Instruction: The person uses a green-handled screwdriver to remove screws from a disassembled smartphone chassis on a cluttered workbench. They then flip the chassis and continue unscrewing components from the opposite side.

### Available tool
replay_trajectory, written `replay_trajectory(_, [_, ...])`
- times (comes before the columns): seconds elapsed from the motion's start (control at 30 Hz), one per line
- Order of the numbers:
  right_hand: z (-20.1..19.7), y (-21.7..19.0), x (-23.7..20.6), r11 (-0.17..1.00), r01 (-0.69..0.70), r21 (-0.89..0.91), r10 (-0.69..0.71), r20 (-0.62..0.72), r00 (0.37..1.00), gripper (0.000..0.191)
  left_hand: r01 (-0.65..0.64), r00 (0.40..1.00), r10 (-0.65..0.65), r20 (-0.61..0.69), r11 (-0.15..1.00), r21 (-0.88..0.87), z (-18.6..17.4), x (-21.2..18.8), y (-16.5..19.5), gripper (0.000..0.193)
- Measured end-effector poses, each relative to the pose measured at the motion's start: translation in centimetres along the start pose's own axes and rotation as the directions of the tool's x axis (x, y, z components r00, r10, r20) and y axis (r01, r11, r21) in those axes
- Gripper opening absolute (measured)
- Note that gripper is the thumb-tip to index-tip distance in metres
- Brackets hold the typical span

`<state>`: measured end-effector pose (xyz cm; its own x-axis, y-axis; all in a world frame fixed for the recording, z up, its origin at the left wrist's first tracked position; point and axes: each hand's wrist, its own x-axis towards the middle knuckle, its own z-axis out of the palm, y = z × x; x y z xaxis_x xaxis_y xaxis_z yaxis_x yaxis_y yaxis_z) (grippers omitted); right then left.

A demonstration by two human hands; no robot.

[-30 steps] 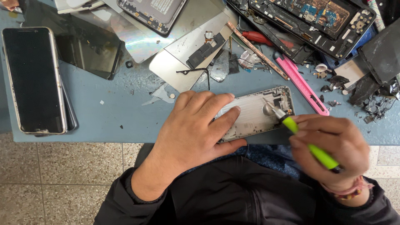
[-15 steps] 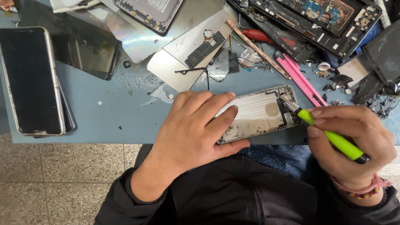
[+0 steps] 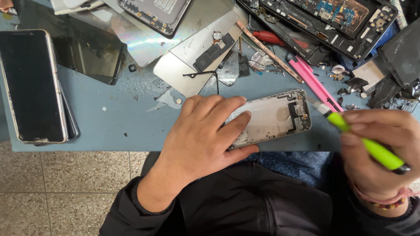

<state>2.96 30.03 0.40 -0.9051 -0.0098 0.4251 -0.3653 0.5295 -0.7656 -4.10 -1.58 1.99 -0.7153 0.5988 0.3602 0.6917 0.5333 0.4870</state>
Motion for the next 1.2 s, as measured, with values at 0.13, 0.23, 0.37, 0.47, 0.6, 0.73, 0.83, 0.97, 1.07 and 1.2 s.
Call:
replay_trajectory(0.13, [0.0, 1.5, -1.1, 0.995, 0.049, 0.086, -0.039, -0.107, 0.994, 0.013, 0.013, 1.0, -0.013, 0.001, 1.0, -0.015, -0.1, 0.0, 0.1, 0.049])
replay_trajectory(0.23, [0.2, 2.0, -1.5, 0.995, 0.069, 0.069, -0.058, -0.144, 0.988, 0.019, 0.016, 1.0, -0.016, -0.003, 1.0, -0.024, 0.0, 0.1, 0.1, 0.049])
replay_trajectory(0.37, [0.2, 3.0, -0.8, 0.98, 0.191, 0.065, -0.177, -0.171, 0.969, 0.041, 0.023, 1.0, -0.023, 0.0, 0.999, -0.029, -0.1, 0.0, 0.1, 0.05])
replay_trajectory(0.47, [-0.1, 3.2, -0.8, 0.964, 0.172, 0.204, -0.145, -0.138, 0.98, 0.053, 0.028, 1.0, -0.027, 0.006, 0.999, -0.036, 0.0, -0.1, 0.1, 0.049])
replay_trajectory(0.6, [-0.7, 2.7, -0.8, 0.936, 0.098, 0.337, -0.079, -0.069, 0.994, 0.045, 0.021, 1.0, -0.021, 0.004, 0.999, -0.036, 0.0, -0.1, 0.0, 0.048])
replay_trajectory(0.73, [-0.8, 1.0, -0.5, 0.931, -0.105, 0.35, 0.119, -0.018, 0.993, 0.018, 0.017, 1.0, -0.017, 0.007, 0.999, -0.029, 0.0, 0.0, 0.0, 0.049])
replay_trajectory(0.83, [-0.8, -0.2, 0.4, 0.958, -0.189, 0.218, 0.187, 0.029, 0.982, 0.026, 0.004, 1.0, -0.004, 0.002, 1.0, -0.008, 0.0, 0.0, 0.0, 0.051])
replay_trajectory(0.97, [-0.1, -1.3, 0.5, 0.966, -0.161, 0.202, 0.152, 0.063, 0.986, 0.03, -0.015, 0.999, 0.016, -0.031, 1.0, 0.009, -0.1, 0.1, -0.1, 0.052])
replay_trajectory(1.07, [0.0, -1.0, 0.0, 0.979, -0.121, 0.162, 0.114, 0.052, 0.992, 0.028, -0.02, 0.999, 0.021, -0.042, 1.0, 0.007, 0.0, 0.1, -0.1, 0.053])
replay_trajectory(1.2, [-0.5, 0.1, -1.1, 0.972, -0.165, 0.17, 0.164, 0.017, 0.986, 0.028, -0.011, 0.999, 0.011, -0.047, 1.0, -0.001, 0.0, 0.1, -0.1, 0.053])
